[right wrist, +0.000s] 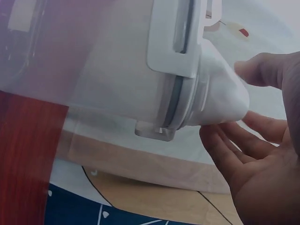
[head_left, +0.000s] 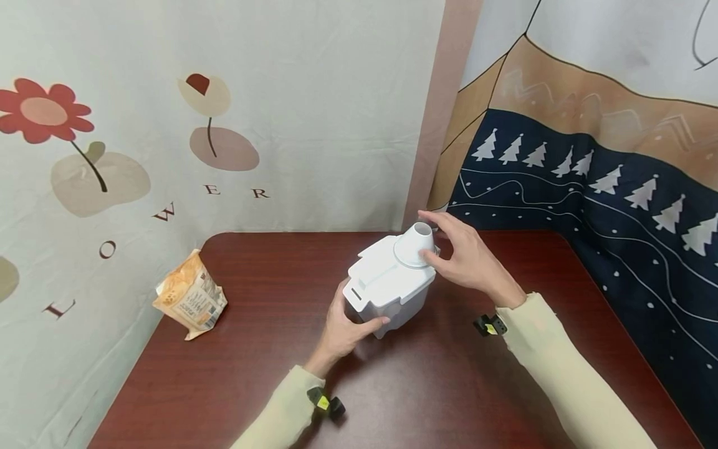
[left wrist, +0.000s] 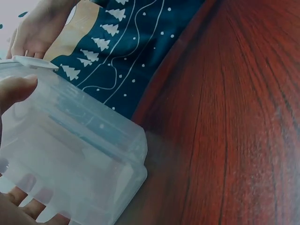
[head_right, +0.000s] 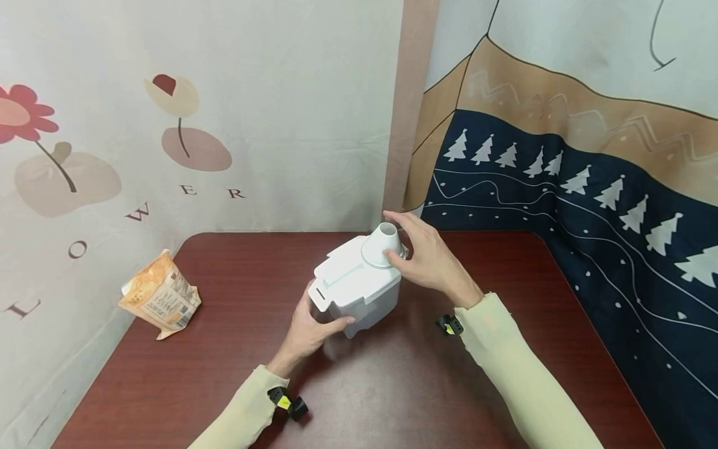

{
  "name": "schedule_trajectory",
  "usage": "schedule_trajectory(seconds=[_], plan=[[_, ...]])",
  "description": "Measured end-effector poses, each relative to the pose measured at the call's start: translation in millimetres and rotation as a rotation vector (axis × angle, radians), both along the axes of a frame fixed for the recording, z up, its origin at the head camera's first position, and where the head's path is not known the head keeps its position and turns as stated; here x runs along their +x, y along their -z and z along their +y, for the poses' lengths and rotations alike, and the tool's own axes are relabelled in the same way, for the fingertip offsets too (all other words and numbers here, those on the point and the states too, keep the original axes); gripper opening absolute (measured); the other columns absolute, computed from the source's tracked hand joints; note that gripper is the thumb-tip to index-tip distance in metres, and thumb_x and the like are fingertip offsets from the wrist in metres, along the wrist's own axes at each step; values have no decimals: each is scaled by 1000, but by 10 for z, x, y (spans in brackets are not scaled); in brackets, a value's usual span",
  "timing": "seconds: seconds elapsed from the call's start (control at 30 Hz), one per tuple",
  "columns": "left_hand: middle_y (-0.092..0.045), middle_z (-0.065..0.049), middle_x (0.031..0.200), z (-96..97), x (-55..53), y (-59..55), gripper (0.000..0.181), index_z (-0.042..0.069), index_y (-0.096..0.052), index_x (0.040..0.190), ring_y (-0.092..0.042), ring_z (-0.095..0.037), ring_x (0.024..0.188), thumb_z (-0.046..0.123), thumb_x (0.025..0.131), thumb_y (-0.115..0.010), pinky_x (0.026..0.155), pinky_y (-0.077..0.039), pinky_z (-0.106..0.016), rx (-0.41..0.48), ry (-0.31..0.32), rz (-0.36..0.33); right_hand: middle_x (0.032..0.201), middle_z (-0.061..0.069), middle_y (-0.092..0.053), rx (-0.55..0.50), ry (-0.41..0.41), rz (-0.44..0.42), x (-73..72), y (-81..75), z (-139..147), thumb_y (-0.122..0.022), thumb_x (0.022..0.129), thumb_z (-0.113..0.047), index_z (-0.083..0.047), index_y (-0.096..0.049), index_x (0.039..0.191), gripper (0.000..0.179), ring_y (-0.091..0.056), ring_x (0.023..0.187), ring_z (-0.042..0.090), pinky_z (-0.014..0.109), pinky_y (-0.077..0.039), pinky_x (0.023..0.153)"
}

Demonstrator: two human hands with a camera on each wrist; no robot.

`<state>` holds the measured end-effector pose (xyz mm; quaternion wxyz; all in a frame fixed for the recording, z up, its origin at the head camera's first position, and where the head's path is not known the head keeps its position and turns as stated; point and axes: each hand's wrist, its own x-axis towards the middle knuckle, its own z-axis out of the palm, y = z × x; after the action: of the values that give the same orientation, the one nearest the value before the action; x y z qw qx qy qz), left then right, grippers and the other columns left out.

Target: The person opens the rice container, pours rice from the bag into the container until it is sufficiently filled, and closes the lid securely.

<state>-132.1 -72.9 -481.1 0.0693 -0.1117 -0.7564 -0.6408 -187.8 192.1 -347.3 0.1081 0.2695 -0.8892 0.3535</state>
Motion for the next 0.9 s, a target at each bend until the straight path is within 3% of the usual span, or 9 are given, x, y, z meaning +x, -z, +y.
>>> schedule_trajectory(seconds=[0.23, 0.27, 0.53, 0.67, 0.9], plan=[[-64, 2, 130, 7, -11, 1, 89, 23, -51, 143, -58, -15, 118, 19, 67, -97, 107, -46, -42, -12, -6, 19, 142, 11, -58, -1, 19, -40, -10, 26, -7, -74, 92, -11, -11, -54, 146, 59, -61, 123, 29, 47, -55, 104], [-65, 0, 130, 12, 9, -48, 88, 21, -51, 143, -58, -15, 118, 17, 67, -97, 107, -46, -42, -15, -8, 16, 142, 11, -58, -1, 19, -42, -10, 25, -7, -74, 92, -11, -11, -54, 146, 58, -61, 123, 29, 47, -55, 104], [-65, 1, 129, -24, -51, -6, 88, 25, -51, 142, -59, -16, 118, 22, 66, -97, 107, -46, -43, -67, -12, 37, 140, 11, -59, -4, 26, -39, -7, 28, 4, -76, 91, -13, -12, -55, 145, 58, -62, 122, 28, 48, -56, 103], [-65, 2, 129, -48, -72, -22, 87, 25, -51, 141, -58, -16, 119, 22, 67, -96, 107, -46, -37, -80, 6, 37, 140, 10, -59, -11, 26, -34, -2, 36, 17, -77, 91, -14, -13, -56, 145, 58, -62, 121, 28, 48, -56, 103], [-66, -1, 125, -96, -148, -18, 80, 20, -54, 137, -58, -13, 117, 14, 69, -96, 106, -44, -24, -21, 81, 58, 139, 9, -61, -11, 42, -34, 16, 51, 30, -78, 90, -15, -15, -57, 144, 58, -63, 120, 27, 47, -57, 102]])
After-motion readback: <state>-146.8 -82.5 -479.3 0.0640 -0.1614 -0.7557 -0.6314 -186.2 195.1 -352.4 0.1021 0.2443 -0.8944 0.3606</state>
